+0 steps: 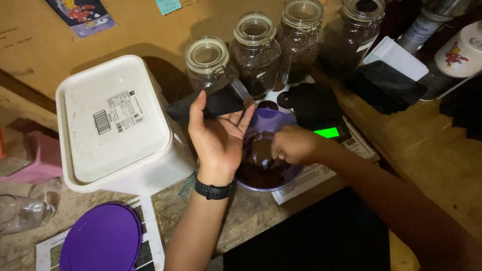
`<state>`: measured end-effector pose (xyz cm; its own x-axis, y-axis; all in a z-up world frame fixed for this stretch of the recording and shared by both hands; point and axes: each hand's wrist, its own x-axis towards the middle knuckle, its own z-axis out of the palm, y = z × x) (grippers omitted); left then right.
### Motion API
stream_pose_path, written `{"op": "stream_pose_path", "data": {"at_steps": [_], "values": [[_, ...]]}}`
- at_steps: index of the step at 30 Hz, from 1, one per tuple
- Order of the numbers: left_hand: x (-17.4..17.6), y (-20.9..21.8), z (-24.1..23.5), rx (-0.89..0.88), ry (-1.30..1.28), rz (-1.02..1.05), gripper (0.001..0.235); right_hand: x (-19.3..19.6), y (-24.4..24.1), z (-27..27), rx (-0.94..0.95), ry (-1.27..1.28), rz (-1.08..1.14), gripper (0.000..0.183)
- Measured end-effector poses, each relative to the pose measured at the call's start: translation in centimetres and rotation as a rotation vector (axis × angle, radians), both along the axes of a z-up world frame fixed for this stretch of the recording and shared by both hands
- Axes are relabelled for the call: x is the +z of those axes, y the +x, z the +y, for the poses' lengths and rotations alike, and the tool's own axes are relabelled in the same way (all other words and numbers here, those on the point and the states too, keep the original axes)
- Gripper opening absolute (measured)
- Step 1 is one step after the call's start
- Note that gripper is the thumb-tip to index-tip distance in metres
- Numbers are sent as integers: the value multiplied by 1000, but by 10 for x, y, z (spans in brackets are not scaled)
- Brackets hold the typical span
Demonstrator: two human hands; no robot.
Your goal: Filling and weighing small coffee pouches with ground coffee using a scoop and a digital scale.
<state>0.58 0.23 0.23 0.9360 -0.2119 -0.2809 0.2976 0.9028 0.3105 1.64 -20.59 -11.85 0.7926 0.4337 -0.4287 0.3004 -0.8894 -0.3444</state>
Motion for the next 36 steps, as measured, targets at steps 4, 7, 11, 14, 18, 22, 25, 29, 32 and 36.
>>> {"op": "stream_pose_path", "data": {"at_steps": [4, 7, 11, 14, 18, 22, 25, 29, 32, 36], "values": [[0, 0, 0, 2, 0, 4, 30, -3, 3, -4, -39, 78, 52, 22], [-1, 1, 0, 4, -4, 8, 33, 12, 3, -7, -24, 116, 87, 22], [1, 0, 1, 16, -14, 9, 32, 55, -9, 0, -103, 214, 124, 20], [1, -1, 1, 12, -11, -1, 33, 81, -14, -3, -145, 264, 108, 19], [-3, 1, 0, 12, 7, 2, 38, 108, -22, -14, -205, 338, 77, 19], [1, -1, -1, 19, 20, -2, 39, 99, -23, -36, -234, 382, 42, 19], [6, -4, -1, 33, 34, -10, 42, 106, -28, -44, -250, 431, -21, 19], [-3, -3, -2, 46, 51, -44, 47, 132, -43, -42, -385, 433, -75, 18], [-10, 0, -3, 50, 68, -67, 43, 133, -49, -49, -412, 457, -116, 18], [-6, 0, -6, 37, 104, -95, 34, 121, -52, -67, -424, 625, -132, 21]]}}
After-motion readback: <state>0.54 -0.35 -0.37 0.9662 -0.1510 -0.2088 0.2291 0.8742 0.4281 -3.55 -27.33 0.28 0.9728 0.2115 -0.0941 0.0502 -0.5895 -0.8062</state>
